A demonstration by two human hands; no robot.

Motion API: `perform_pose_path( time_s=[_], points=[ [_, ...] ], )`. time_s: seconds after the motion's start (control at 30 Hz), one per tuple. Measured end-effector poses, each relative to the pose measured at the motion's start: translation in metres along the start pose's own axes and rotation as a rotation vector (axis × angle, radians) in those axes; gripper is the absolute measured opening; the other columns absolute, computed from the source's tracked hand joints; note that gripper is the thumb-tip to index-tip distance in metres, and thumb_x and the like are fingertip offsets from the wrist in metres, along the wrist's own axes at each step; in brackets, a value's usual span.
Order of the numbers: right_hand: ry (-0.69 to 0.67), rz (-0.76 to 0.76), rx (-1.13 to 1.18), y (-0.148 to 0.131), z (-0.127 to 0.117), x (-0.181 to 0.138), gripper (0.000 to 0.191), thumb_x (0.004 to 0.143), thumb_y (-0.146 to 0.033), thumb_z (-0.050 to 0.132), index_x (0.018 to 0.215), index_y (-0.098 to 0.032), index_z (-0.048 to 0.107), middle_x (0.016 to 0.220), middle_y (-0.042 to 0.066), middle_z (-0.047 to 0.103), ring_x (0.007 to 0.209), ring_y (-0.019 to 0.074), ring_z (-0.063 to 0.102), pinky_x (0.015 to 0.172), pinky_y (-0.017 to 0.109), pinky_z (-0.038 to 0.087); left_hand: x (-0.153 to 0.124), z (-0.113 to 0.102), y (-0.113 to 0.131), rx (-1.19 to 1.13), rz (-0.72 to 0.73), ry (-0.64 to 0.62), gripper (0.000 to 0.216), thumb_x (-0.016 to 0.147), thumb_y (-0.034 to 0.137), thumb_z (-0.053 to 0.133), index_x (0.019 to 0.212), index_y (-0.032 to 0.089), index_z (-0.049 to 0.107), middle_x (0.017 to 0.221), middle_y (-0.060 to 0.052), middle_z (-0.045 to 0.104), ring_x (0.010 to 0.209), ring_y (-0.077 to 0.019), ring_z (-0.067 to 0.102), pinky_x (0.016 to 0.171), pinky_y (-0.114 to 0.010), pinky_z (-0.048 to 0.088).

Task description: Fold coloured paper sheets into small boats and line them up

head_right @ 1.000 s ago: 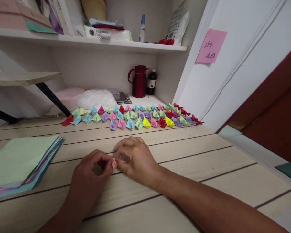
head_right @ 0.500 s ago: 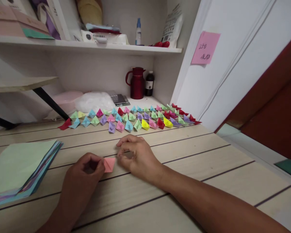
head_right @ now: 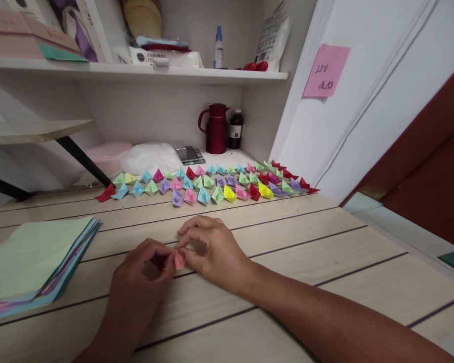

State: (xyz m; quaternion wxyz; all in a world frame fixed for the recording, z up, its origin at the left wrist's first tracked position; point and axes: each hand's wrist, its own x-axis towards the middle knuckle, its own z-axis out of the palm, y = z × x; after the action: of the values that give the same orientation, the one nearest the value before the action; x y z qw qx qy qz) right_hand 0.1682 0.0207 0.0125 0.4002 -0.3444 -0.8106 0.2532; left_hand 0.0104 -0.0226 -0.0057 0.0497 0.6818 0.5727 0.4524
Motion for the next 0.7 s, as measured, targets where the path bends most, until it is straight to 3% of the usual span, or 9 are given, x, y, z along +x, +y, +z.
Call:
perform_pose_path(
  time_s=[0.33,0.7],
  points=[
    [0.001,-0.064,-0.169,-0.0011,0.003,-0.0003,0.014,0.069,-0.007,0.065,0.072,-0.019,0.058,0.09,0.0,0.067,0.088,0.0172,0.062,0.085,0.035,0.041,0.0001,0.0022,0.0031,-0.037,-0.051,-0.03,0.015,0.074,0.017,0.058,0.06,0.021,0.055,0.058,0.005,0.057,0.056,-0.0113,0.052,0.058,-0.025,0.041],
    [0.019,-0.045,-0.128,-0.0008,0.0,0.0015,0.018,0.067,-0.002,0.064,0.072,-0.019,0.058,0.09,0.0,0.068,0.09,0.017,0.062,0.084,0.034,0.042,0.0012,0.0001,0.0037,-0.143,-0.144,-0.038,0.015,0.072,0.016,0.06,0.059,0.021,0.057,0.056,0.007,0.058,0.05,-0.0085,0.051,0.052,-0.021,0.04]
  ],
)
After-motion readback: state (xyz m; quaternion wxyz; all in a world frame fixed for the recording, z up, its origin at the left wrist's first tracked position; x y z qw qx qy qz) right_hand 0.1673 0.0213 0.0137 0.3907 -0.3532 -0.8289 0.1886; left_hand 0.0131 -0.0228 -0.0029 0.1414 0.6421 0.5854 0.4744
